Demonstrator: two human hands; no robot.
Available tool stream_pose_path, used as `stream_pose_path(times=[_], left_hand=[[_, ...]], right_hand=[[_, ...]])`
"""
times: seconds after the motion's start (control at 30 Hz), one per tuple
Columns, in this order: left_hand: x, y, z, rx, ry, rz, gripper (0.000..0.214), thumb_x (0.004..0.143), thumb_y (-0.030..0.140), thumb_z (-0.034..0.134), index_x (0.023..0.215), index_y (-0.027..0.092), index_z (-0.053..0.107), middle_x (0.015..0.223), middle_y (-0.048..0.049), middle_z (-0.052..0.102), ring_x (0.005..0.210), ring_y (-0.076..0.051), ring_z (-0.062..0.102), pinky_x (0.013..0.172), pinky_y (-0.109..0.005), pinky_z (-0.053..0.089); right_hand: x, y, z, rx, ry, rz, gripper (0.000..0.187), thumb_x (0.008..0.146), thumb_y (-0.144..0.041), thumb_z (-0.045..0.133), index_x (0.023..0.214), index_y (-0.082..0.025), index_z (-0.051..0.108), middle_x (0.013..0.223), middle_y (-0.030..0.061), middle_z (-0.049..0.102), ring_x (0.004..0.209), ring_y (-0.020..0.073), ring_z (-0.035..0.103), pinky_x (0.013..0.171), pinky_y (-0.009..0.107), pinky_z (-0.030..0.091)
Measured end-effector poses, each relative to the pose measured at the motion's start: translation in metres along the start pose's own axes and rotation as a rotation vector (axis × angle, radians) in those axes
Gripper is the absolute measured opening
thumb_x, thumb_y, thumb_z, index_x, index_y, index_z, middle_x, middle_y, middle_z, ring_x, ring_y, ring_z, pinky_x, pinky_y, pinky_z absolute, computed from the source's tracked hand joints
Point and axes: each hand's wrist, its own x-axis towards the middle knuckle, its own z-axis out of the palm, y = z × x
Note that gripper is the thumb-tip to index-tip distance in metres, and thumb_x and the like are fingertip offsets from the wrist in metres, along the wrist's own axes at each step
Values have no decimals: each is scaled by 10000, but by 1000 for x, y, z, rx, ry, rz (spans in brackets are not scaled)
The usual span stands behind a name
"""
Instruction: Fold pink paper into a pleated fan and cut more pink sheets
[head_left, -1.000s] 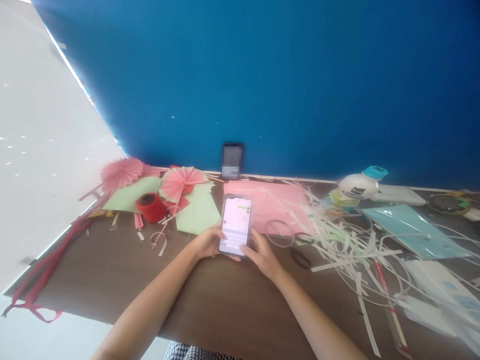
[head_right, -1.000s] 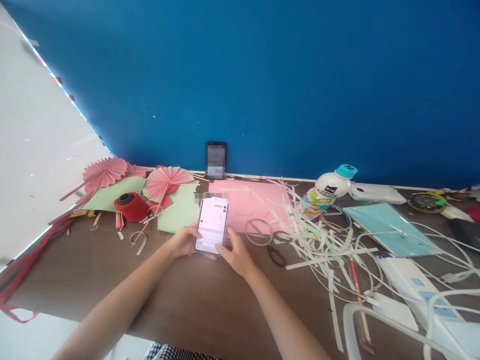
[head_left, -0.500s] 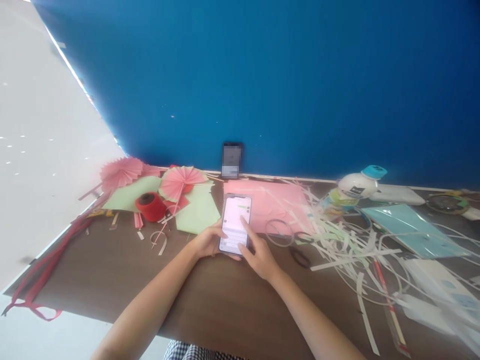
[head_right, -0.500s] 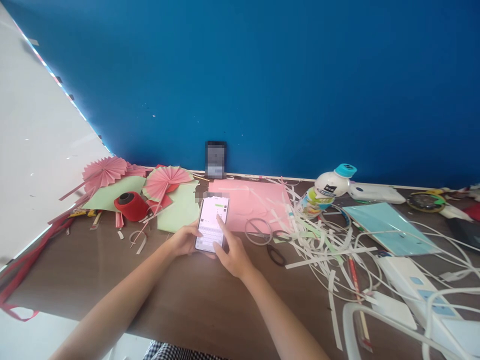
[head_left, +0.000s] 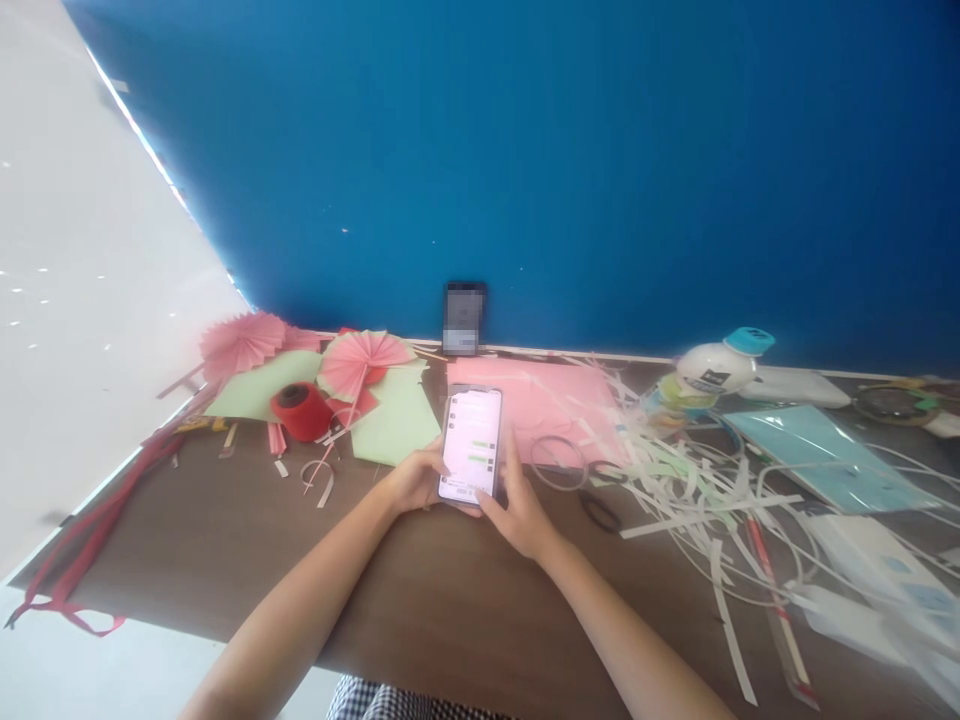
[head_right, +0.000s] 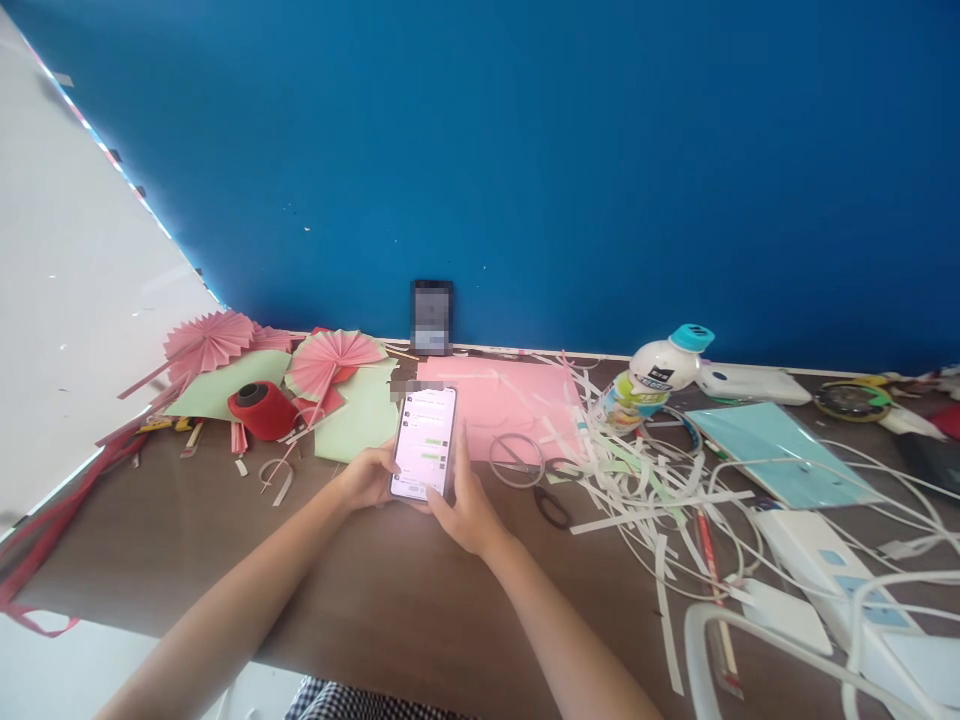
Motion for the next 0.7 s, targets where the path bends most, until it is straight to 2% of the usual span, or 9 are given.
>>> stream_pose_path(times=[0.13, 0.23, 0.4, 0.53, 0.7], left_hand=[[1, -1, -4, -30, -48, 18, 906, 477, -52, 351, 1302, 316, 297, 1146, -46, 573, 986, -300, 570, 760, -558, 465], [2, -2, -6, -38, -41, 21, 910, 471, -54, 346, 1296, 326, 300, 1143, -41, 574, 985, -297, 571, 752, -564, 465], [2, -1, -2, -49, -28, 13, 785, 589, -15, 390, 1297, 310, 292, 1153, -64, 563, 978, -303, 572, 748, -578, 456], [2, -1, 0, -51, 16, -18, 627, 721, 105, 432, 1307, 266, 275, 1146, -106, 564, 967, -312, 576, 746, -581, 446], [3, -1, -1, -59, 16, -40, 552, 780, 205, 442, 1307, 215, 278, 1136, -140, 569, 966, -323, 575, 745, -571, 444]], right_hand=[[2, 3, -2, 73, -22, -8, 789, 747, -114, 424, 1394, -241, -11, 1317, 76, 427, 1138, 236, 468, 918, 439, 404], [3, 3, -2, 108, -24, -21, 803, 703, -79, 425, 1393, -251, 51, 1324, 60, 418, 1151, 239, 453, 918, 428, 410], [4, 3, -2, 137, -36, -32, 815, 686, -59, 429, 1389, -252, 64, 1335, 64, 405, 1164, 244, 440, 927, 446, 399], [5, 3, -3, 167, -62, -32, 798, 700, -59, 433, 1386, -255, 76, 1350, 68, 388, 1185, 246, 421, 919, 439, 412], [5, 5, -3, 189, -63, -21, 793, 705, -72, 457, 1384, -260, 93, 1347, 69, 394, 1185, 253, 425, 906, 434, 426]])
